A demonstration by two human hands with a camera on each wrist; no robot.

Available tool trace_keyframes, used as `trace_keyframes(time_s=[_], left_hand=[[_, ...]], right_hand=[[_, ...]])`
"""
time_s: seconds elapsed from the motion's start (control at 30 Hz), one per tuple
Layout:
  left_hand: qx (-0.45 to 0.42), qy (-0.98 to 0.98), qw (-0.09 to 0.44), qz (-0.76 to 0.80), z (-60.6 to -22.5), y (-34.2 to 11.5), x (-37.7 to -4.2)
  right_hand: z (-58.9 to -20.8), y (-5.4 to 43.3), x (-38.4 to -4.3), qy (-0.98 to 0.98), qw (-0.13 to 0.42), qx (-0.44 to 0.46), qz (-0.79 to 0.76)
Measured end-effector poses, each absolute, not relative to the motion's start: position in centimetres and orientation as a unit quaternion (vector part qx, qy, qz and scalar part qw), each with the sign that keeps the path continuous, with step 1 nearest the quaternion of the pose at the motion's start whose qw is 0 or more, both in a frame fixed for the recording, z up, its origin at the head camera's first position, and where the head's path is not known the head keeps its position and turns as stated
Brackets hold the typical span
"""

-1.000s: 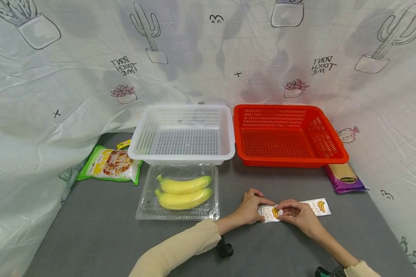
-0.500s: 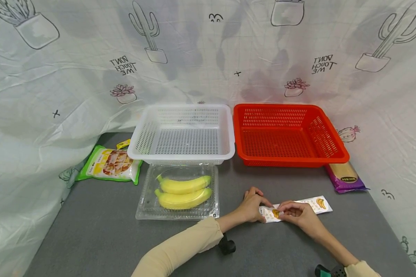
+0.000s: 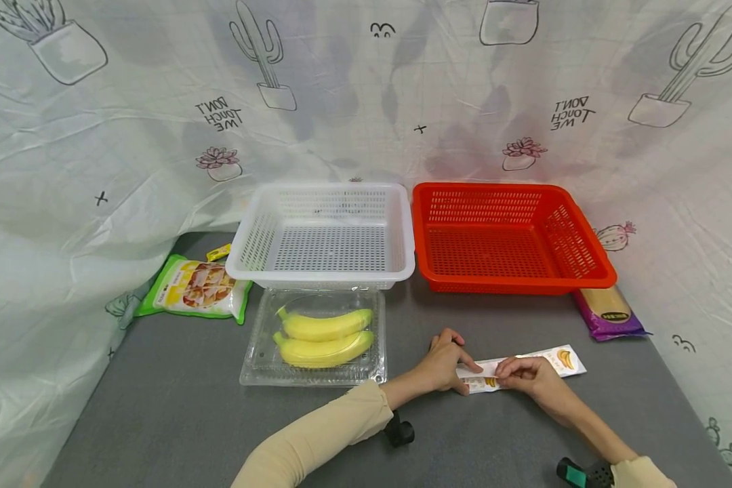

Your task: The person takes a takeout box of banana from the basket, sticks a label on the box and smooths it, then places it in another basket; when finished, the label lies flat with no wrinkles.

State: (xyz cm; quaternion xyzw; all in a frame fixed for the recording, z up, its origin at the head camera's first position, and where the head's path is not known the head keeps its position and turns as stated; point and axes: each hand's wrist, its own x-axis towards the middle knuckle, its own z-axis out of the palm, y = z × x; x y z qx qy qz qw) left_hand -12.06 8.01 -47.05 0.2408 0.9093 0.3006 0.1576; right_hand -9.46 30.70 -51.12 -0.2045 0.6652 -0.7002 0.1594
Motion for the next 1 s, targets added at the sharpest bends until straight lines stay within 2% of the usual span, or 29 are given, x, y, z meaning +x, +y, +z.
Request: trace_keyframes(time_s=[0.3, 0.43, 0.57, 0.73, 0.83, 1.0], left_hand=[[0.263, 0.890, 0.204, 0.312, -46.9, 7.3, -12.7], [0.255, 0.871, 0.149, 0.392, -47.8, 6.5, -12.4], [0.178, 0.833, 0.104, 0.514, -48.5, 5.9, -11.4], [0.117, 0.772, 0.098, 0.618, -48.8, 5.8, -10.7], [0.122, 0.771, 0.095, 0.618, -49.0, 5.9, -10.9], [0.139, 0.785, 0.078, 0.599, -49.3, 6.0, -11.0]], right_hand=[[-50.9, 30.6, -9.8, 0.689, 0.173, -0.198, -0.675], [-50.9, 30.5, -9.8, 0.688, 0.160, -0.219, -0.673], [-50.7, 30.0, -9.7, 0.749, 0.115, -0.197, -0.622], [-50.4, 29.1, -9.7, 0.807, 0.054, -0.121, -0.575], [-50.4, 28.8, -9.7, 0.805, 0.050, -0.093, -0.584], [-50.6, 28.6, -9.7, 0.798, 0.052, -0.095, -0.593]])
